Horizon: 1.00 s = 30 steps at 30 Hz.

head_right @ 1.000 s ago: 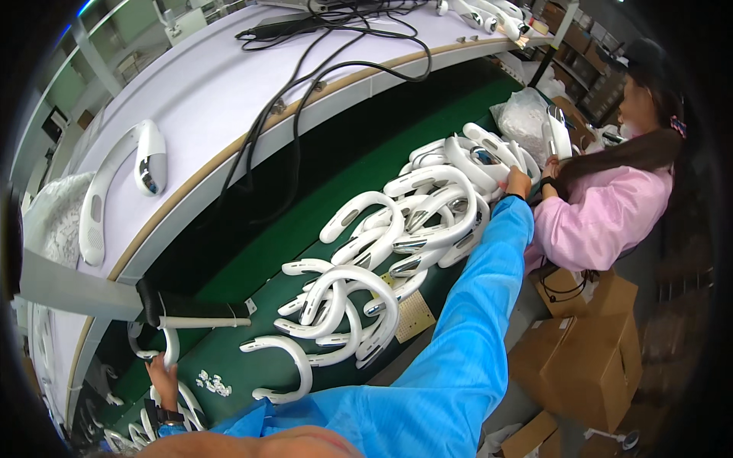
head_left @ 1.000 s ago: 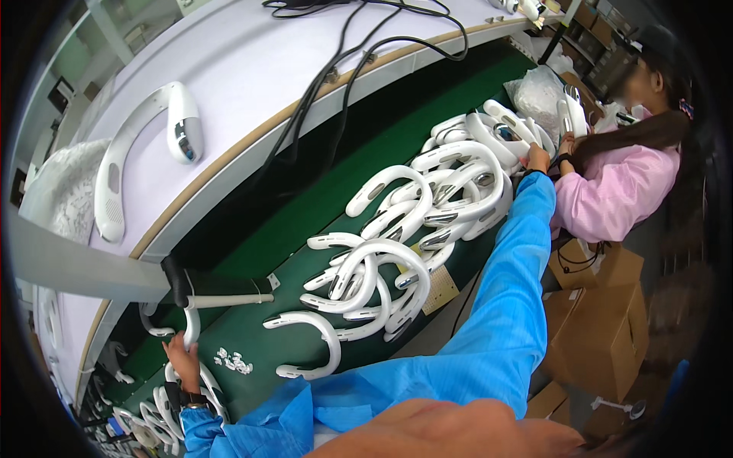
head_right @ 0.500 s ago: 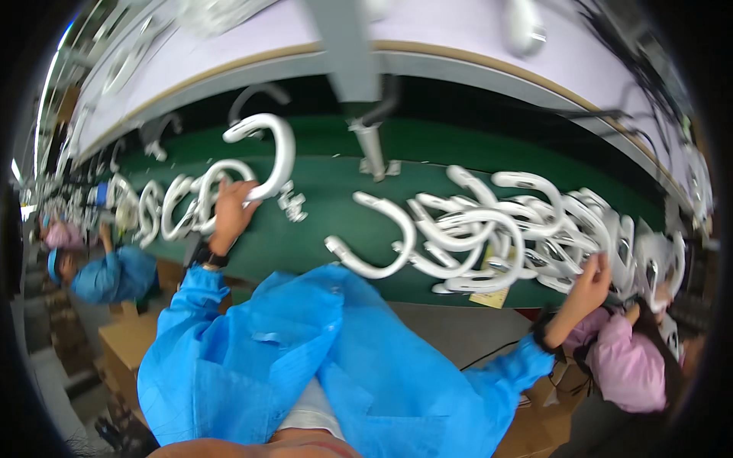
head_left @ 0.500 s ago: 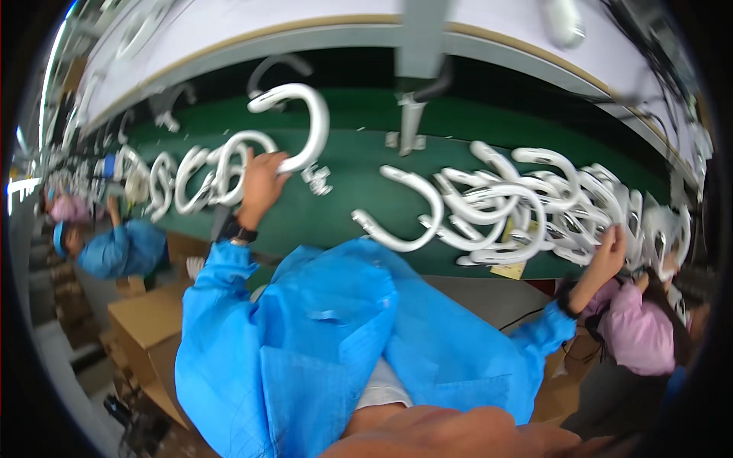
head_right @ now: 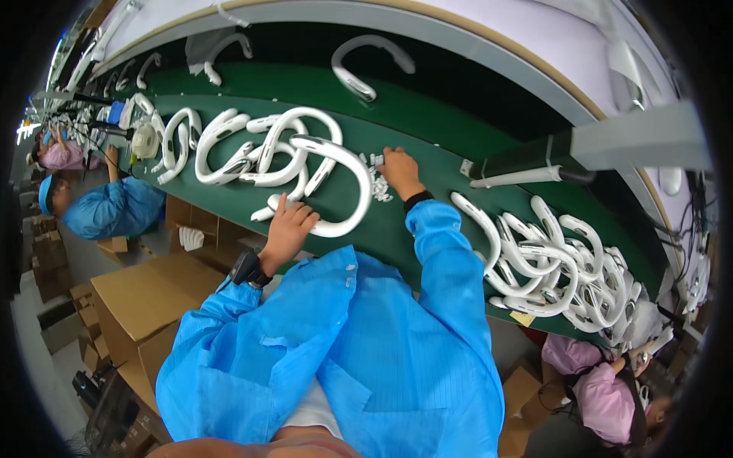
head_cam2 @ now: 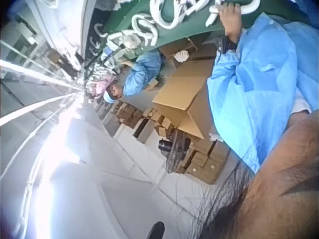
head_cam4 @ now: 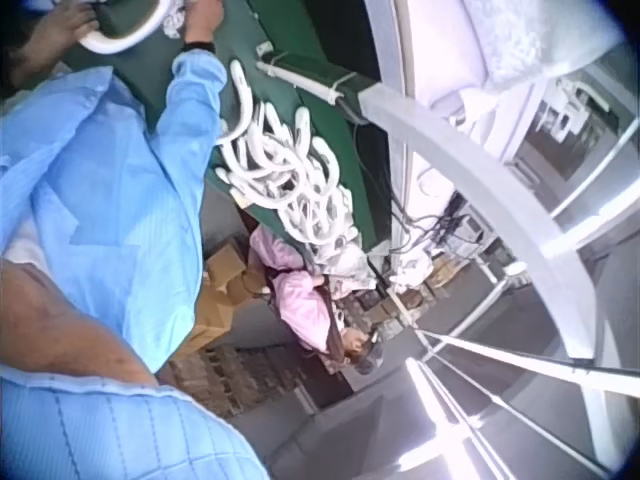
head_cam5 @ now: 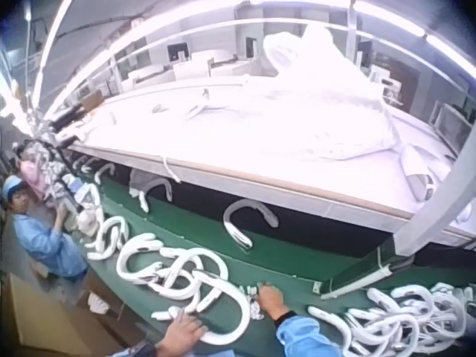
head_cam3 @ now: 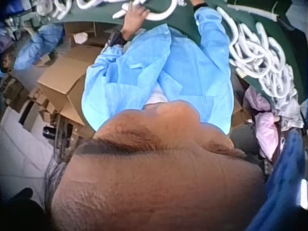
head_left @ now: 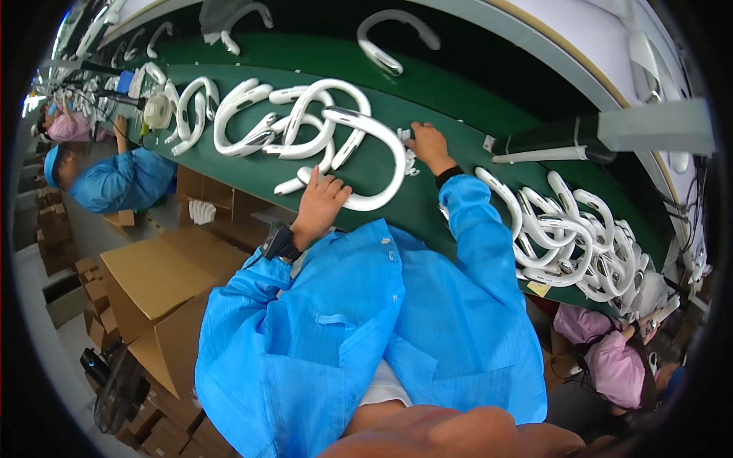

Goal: Assembling plastic components and internal pads for neck massagers at an industrial workstation.

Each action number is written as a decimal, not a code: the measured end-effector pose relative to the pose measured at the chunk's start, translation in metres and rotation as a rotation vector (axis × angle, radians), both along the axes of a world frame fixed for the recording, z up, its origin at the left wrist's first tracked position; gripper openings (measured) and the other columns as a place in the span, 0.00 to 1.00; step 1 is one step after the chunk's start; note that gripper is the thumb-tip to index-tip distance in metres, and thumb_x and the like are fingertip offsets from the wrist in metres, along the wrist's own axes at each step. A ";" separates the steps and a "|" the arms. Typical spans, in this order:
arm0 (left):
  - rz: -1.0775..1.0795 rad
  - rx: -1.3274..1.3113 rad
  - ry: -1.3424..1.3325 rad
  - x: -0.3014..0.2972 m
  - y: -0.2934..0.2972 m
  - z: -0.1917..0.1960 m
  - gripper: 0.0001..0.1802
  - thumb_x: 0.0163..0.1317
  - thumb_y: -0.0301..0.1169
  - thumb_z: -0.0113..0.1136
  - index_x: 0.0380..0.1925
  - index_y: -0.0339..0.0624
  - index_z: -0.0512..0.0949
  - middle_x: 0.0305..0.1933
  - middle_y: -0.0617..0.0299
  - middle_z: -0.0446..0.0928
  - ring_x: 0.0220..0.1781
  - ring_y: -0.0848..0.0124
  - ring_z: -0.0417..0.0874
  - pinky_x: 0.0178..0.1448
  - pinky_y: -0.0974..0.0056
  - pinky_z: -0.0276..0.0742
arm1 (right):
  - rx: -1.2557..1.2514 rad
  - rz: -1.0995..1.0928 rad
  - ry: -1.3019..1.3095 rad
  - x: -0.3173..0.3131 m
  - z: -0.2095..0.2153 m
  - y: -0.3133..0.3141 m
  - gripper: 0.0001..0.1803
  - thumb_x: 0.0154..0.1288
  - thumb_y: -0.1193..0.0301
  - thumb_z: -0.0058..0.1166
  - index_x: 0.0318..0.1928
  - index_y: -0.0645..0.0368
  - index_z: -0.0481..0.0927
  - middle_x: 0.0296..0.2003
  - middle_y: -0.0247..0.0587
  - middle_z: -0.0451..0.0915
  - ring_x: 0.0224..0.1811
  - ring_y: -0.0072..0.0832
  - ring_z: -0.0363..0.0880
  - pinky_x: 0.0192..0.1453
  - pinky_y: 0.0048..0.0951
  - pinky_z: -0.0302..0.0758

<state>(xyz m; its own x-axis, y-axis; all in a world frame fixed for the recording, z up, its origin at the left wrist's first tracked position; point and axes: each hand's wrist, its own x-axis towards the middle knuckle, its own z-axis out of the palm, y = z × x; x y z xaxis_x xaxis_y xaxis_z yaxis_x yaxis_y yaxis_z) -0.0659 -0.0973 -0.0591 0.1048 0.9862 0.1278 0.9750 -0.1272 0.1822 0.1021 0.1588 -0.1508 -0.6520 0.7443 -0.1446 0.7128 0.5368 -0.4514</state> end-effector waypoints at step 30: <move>-0.064 -0.578 -2.021 -0.070 0.099 0.089 0.31 0.56 0.27 0.60 0.60 0.29 0.64 0.55 0.48 0.74 0.55 0.63 0.78 0.61 0.61 0.71 | -1.240 -0.573 1.175 0.002 0.092 -0.024 0.07 0.64 0.79 0.49 0.41 0.64 0.76 0.31 0.44 0.81 0.28 0.22 0.79 0.32 0.22 0.80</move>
